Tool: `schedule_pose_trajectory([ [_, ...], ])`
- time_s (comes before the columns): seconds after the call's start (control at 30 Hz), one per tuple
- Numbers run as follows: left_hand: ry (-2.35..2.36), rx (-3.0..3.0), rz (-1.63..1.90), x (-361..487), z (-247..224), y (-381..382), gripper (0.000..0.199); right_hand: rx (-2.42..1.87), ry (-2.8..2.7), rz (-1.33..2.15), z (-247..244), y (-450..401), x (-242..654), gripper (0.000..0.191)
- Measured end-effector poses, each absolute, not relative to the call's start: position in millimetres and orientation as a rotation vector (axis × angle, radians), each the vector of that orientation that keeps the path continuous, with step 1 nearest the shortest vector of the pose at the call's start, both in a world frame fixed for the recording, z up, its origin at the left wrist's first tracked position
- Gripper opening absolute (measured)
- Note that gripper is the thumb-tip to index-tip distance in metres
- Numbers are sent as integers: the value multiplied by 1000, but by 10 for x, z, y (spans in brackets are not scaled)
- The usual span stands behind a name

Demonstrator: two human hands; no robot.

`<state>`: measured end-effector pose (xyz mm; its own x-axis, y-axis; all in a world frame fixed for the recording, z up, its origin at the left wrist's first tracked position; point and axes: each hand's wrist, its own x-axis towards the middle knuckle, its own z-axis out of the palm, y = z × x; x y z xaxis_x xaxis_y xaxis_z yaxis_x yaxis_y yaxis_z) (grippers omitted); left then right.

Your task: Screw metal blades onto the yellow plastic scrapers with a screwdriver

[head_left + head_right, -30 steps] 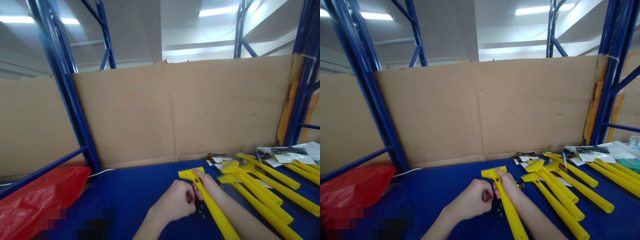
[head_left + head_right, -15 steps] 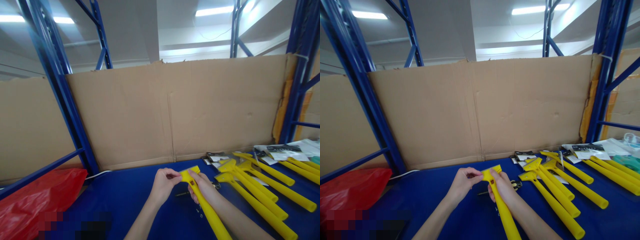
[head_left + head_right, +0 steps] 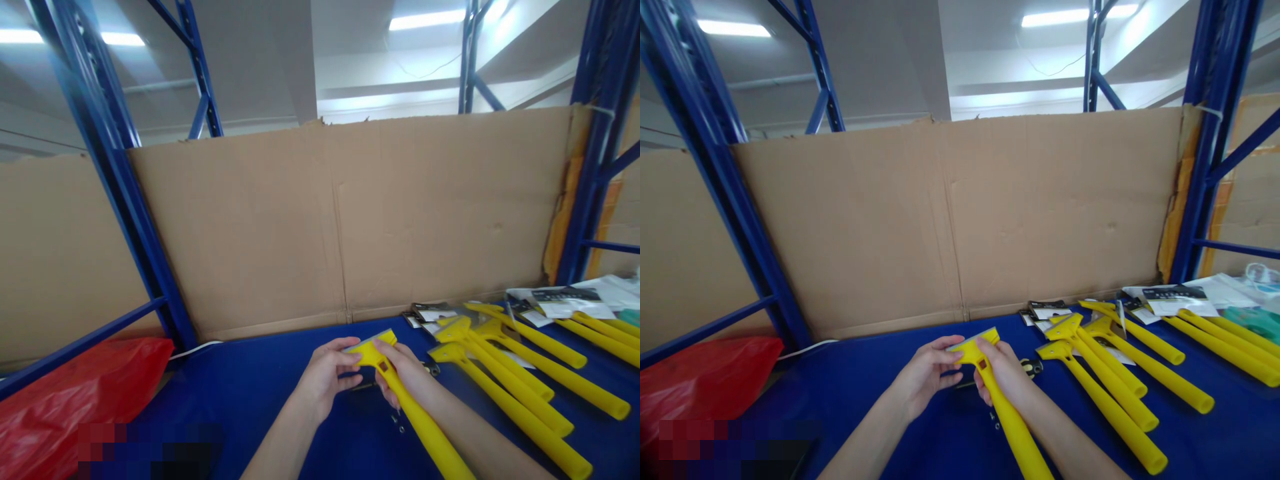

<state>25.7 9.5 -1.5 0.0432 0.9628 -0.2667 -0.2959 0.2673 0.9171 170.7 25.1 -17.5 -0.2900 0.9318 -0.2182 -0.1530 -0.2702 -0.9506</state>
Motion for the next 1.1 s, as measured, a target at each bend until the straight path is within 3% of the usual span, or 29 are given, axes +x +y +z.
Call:
schedule_pose_trajectory([
  [0.5,1093,1039,1175,250,-65,136,30,-1011,-1127,1766,-186,295,1752,41],
  [0.67,1236,1657,1333,277,-139,168,9,-1045,-1081,1809,-193,351,1792,48],
  [0.8,1185,2194,1271,217,-135,119,22,-1089,-1047,1901,-184,404,1855,57],
  [1.1,1193,2414,1210,113,-277,105,31,-1135,-1022,1969,-143,356,1865,58],
])
